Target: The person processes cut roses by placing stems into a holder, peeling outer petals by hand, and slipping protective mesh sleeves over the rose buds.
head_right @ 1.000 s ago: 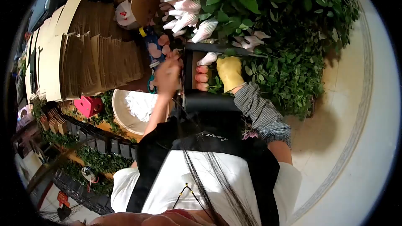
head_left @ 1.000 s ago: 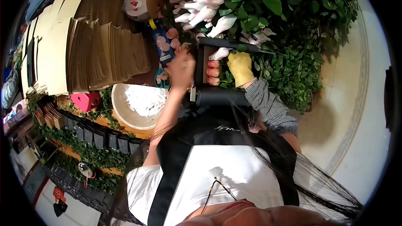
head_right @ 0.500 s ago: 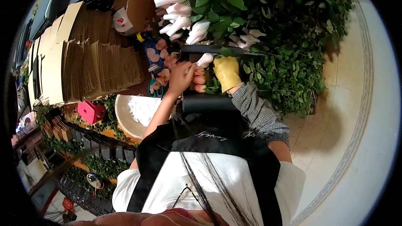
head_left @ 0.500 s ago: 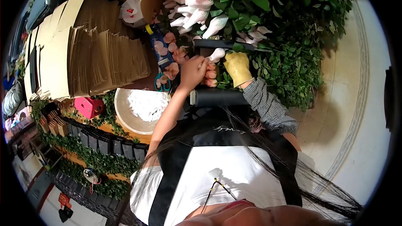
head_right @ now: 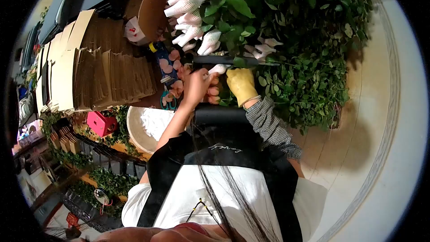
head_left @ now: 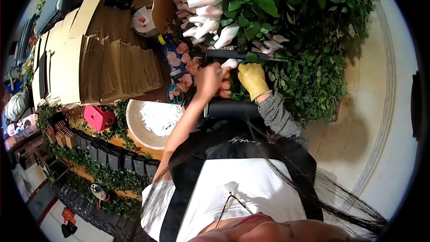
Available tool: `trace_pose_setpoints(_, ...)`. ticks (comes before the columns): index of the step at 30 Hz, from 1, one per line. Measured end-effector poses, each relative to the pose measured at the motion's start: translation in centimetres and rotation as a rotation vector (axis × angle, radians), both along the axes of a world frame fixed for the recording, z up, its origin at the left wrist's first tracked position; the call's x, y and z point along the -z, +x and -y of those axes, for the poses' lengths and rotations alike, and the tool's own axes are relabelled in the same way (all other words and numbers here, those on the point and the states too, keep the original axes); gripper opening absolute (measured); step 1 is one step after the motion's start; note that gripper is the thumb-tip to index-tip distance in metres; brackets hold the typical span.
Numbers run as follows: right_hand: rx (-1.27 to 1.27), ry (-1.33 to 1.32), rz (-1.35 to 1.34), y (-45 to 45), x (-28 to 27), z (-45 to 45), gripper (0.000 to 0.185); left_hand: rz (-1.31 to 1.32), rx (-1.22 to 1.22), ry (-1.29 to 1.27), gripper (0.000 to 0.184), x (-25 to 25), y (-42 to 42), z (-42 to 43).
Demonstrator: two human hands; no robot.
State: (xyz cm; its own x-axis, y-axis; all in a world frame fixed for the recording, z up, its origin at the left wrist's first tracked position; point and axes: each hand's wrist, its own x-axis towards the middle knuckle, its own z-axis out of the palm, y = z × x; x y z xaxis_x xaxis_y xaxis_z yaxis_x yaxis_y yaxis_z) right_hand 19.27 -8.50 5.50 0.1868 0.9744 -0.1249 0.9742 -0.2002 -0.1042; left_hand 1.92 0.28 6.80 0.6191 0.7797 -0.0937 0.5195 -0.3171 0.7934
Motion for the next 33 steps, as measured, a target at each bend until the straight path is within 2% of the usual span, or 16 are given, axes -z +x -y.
trace_pose_setpoints(4, 0.114, 0.111, -0.085, 0.4, -0.2, 0.4, 0.016, 0.053, 0.031, 0.079, 0.027, 0.2, 0.2, 0.7)
trace_pose_setpoints(7, 0.177, 0.162, -0.148, 0.6, 0.0, 0.5, 0.018, 0.399, -0.126, -0.222, 0.023, 0.9, -1.2, 0.7)
trace_pose_setpoints(9, 0.215, 0.17, -0.189, 0.2, -0.6, 0.4, 0.019, 0.372, -0.25, -0.154, 0.023, -0.9, -4.5, 0.5)
trace_pose_setpoints(13, 0.11, 0.097, -0.181, 1.3, 0.2, 0.3, 0.021, -0.125, -0.064, -0.397, 0.029, -2.1, -15.4, 1.6)
trace_pose_setpoints(15, 0.042, 0.072, -0.131, 1.2, -0.5, 0.4, 0.022, -0.439, -0.144, -0.458, 0.041, 2.7, -23.1, 2.7)
trace_pose_setpoints(16, 0.044, 0.203, -0.127, 1.2, 0.8, 0.9, 0.021, -0.563, -0.213, -0.403, 0.058, 5.3, -28.0, 2.8)
trace_pose_setpoints(19, 0.013, 0.153, -0.119, 1.1, 0.4, 0.8, 0.02, -0.725, -0.38, -0.358, 0.108, 6.7, -34.2, 3.3)
trace_pose_setpoints(20, -0.015, 0.149, -0.137, 1.1, 0.0, 0.8, 0.02, -0.668, -0.388, -0.419, 0.105, 4.8, -32.6, 2.9)
trace_pose_setpoints(21, -0.037, 0.093, -0.124, 1.1, -0.4, 0.9, 0.022, -0.623, -0.324, -0.286, 0.097, 5.1, -31.0, 2.9)
trace_pose_setpoints(23, -0.046, 0.164, -0.163, 0.7, -1.7, 1.3, 0.026, -0.363, -0.265, -0.389, 0.061, 3.1, -24.1, 2.7)
trace_pose_setpoints(24, -0.044, 0.161, -0.161, 0.2, -2.4, 1.3, 0.026, -0.056, -0.214, -0.523, 0.039, 2.4, -20.6, 2.6)
trace_pose_setpoints(25, -0.025, 0.016, -0.074, -0.5, -3.3, 0.9, 0.027, 0.124, -0.181, -0.487, 0.028, 1.2, -17.1, 2.7)
trace_pose_setpoints(26, -0.004, -0.127, 0.011, -1.0, -4.1, 0.7, 0.029, 0.162, -0.183, -0.511, 0.025, 0.0, -14.1, 2.6)
trace_pose_setpoints(27, -0.003, -0.128, 0.011, -1.5, -5.0, 0.8, 0.029, 0.202, -0.137, -0.245, 0.025, 0.7, -11.6, 2.5)
trace_pose_setpoints(29, 0.001, -0.06, -0.023, -2.6, -7.0, 1.2, 0.028, 0.3, -0.176, -0.276, 0.034, 1.7, -6.9, 1.6)
trace_pose_setpoints(33, 0.115, 0.051, 0.045, -3.0, -8.0, 0.2, 0.023, 0.195, -0.105, -0.266, 0.042, 1.1, -1.2, -0.1)
